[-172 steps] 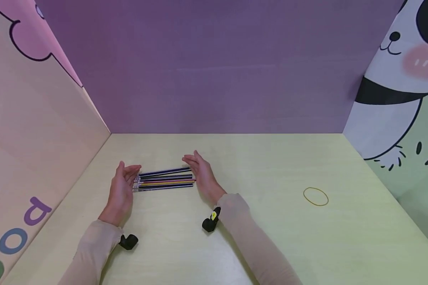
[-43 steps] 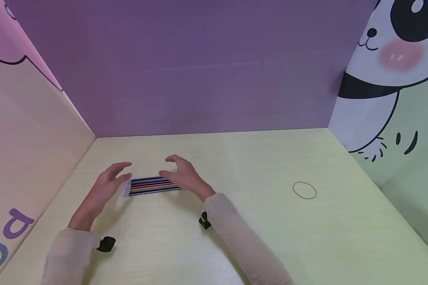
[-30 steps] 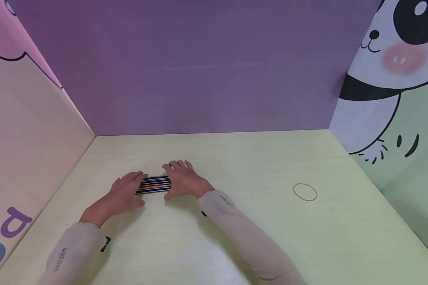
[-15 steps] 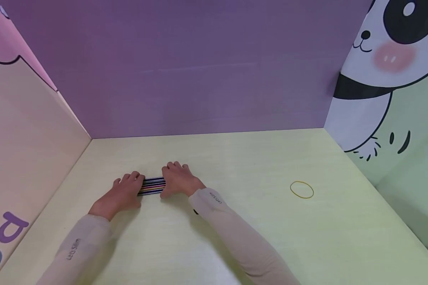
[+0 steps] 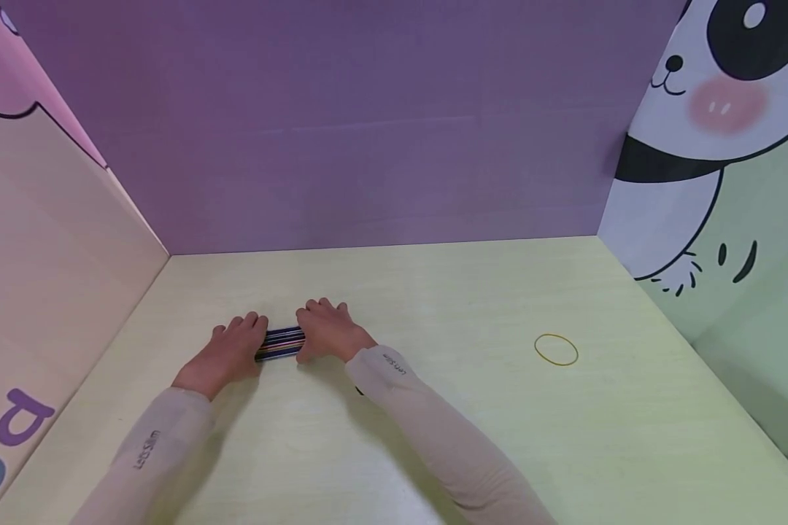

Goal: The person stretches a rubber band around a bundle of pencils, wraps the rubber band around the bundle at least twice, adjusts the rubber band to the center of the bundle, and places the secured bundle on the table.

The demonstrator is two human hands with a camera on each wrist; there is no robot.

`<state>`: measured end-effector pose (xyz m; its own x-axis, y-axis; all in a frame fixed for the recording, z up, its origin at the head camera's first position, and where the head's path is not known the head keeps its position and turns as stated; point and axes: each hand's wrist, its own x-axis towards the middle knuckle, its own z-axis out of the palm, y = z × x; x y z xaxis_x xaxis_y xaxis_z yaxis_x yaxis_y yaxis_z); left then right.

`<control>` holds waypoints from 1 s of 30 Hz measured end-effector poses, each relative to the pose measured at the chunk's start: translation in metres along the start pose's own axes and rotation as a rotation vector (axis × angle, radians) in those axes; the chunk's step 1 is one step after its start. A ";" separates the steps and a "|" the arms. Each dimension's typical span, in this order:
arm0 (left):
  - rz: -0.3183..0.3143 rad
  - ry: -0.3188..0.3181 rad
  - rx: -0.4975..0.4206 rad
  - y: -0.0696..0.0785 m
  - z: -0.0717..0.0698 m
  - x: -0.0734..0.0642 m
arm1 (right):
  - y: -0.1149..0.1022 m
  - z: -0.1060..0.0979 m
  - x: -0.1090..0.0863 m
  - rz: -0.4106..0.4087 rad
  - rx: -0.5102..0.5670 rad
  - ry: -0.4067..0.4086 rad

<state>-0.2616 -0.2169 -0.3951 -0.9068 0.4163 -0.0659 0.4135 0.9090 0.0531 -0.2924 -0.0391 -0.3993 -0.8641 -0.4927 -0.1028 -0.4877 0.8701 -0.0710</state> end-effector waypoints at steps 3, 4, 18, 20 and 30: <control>-0.003 -0.010 0.006 0.000 -0.001 0.000 | -0.001 0.001 0.002 -0.002 0.002 0.004; -0.003 -0.013 0.007 -0.001 -0.001 0.000 | -0.002 0.001 0.002 -0.001 0.001 0.002; 0.015 -0.053 0.014 -0.012 -0.002 0.011 | -0.004 -0.004 0.008 0.011 0.062 -0.037; 0.024 -0.044 0.031 -0.011 -0.001 0.012 | -0.005 -0.004 0.008 0.007 0.054 -0.034; 0.078 0.032 0.073 -0.006 0.004 0.009 | -0.010 0.001 0.008 -0.013 -0.022 0.026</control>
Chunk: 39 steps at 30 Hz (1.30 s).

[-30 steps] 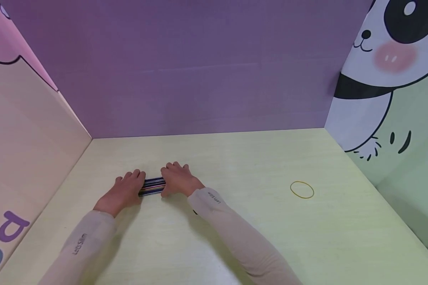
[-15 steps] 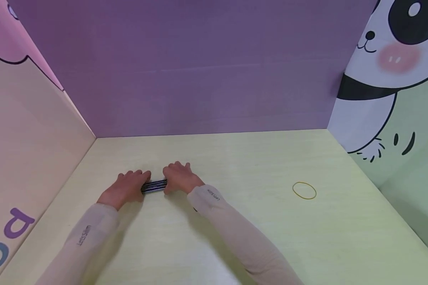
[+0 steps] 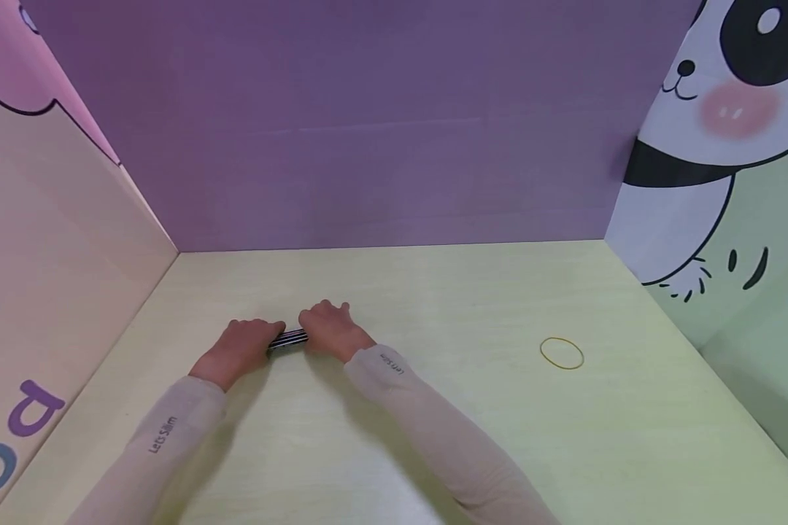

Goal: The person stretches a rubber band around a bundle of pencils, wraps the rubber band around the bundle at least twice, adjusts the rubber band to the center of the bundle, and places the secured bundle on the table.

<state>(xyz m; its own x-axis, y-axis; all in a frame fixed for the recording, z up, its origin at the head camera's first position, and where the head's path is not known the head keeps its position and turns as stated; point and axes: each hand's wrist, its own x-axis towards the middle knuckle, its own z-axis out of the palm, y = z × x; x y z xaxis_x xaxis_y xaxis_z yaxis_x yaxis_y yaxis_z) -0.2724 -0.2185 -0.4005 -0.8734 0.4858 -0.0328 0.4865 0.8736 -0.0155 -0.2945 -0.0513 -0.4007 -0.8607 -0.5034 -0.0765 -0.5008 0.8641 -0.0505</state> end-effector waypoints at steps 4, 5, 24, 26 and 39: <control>-0.001 0.058 0.010 0.005 0.000 -0.003 | 0.001 -0.001 -0.004 0.005 -0.023 -0.003; -0.007 0.065 0.010 0.006 0.000 -0.003 | 0.002 -0.001 -0.005 0.003 -0.030 -0.007; 0.045 0.151 -0.103 0.046 -0.007 0.000 | 0.033 -0.017 -0.051 -0.058 -0.177 -0.025; 0.057 0.162 -0.165 0.056 -0.007 0.002 | 0.032 -0.024 -0.060 -0.070 -0.208 -0.010; 0.121 -0.065 -0.817 0.104 -0.019 0.005 | 0.071 -0.052 -0.117 -0.164 -0.130 0.224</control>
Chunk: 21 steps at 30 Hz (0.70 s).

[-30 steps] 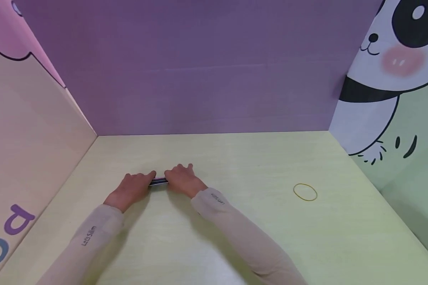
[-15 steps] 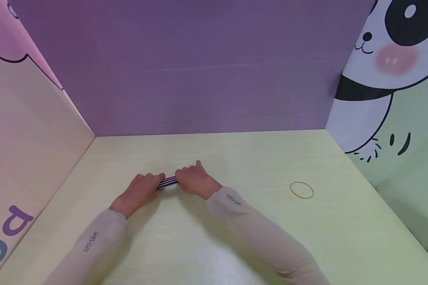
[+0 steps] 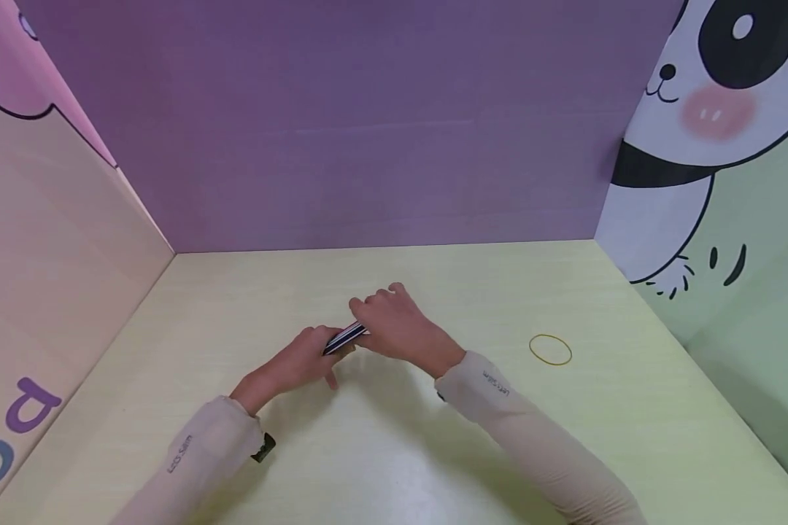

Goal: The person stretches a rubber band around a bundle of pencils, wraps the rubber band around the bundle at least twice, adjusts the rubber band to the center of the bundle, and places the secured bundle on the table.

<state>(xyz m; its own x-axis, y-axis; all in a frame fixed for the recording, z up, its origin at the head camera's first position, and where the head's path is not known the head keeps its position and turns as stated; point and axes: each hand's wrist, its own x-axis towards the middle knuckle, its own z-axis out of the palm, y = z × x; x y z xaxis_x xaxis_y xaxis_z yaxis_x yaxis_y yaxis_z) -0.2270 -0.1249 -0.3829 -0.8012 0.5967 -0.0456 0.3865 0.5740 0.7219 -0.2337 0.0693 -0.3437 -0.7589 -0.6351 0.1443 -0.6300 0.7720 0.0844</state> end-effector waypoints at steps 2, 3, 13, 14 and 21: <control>0.017 -0.037 -0.137 0.004 0.005 -0.001 | 0.013 -0.008 -0.011 0.003 0.210 -0.008; 0.021 -0.057 -0.204 0.007 0.008 -0.003 | 0.018 -0.011 -0.016 -0.002 0.327 -0.012; -0.017 -0.203 -0.701 0.036 0.034 -0.016 | 0.037 -0.024 -0.061 -0.117 1.009 0.037; -0.009 -0.218 -0.735 0.037 0.037 -0.017 | 0.036 -0.025 -0.063 -0.126 1.027 0.050; 0.069 -0.373 -0.916 0.034 0.057 -0.022 | 0.027 -0.025 -0.070 -0.143 1.007 0.046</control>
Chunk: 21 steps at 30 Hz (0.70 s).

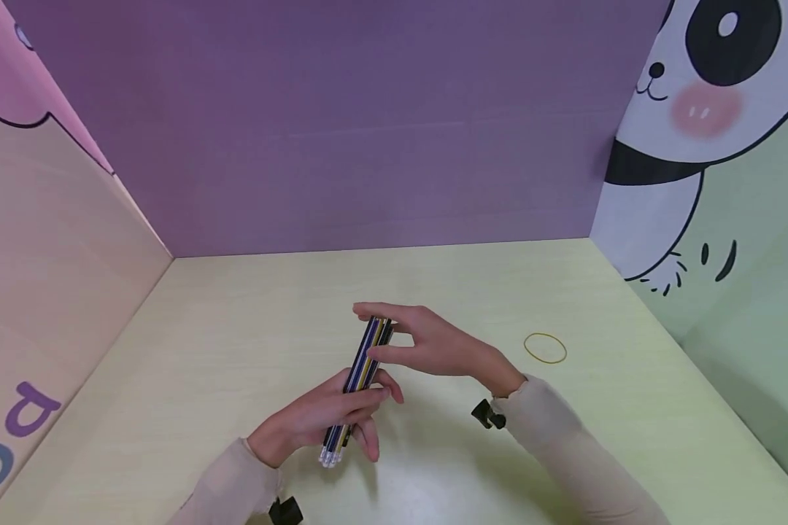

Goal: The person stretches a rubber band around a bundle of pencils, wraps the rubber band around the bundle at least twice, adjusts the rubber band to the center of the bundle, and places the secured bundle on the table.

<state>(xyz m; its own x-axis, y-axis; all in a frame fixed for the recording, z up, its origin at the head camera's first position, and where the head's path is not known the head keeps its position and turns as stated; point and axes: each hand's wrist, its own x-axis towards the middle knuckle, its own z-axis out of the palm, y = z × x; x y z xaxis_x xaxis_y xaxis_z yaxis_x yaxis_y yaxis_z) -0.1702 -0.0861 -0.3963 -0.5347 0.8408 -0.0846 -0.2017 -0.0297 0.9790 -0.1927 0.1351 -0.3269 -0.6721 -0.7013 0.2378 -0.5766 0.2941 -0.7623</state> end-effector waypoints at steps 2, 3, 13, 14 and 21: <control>0.003 -0.002 -0.020 -0.004 0.000 0.001 | 0.002 0.004 0.000 0.013 -0.004 -0.010; 0.005 0.006 -0.021 -0.006 0.000 0.002 | 0.003 0.005 0.000 0.015 -0.011 -0.011; -0.014 0.079 -0.025 -0.012 0.002 0.001 | 0.011 0.019 0.006 0.017 0.015 0.068; -0.012 0.075 -0.014 -0.012 0.003 0.001 | 0.010 0.020 0.007 0.011 0.006 0.089; -0.034 0.068 0.081 -0.012 0.005 0.001 | 0.012 0.033 0.012 0.008 -0.068 0.168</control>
<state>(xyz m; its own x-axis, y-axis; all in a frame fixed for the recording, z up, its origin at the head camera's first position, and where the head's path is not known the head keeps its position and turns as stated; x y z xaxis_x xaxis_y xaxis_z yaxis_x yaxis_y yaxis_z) -0.1642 -0.0818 -0.4068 -0.5834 0.8020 -0.1282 -0.1553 0.0447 0.9868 -0.1925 0.1087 -0.3534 -0.7416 -0.5822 0.3332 -0.5971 0.3465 -0.7235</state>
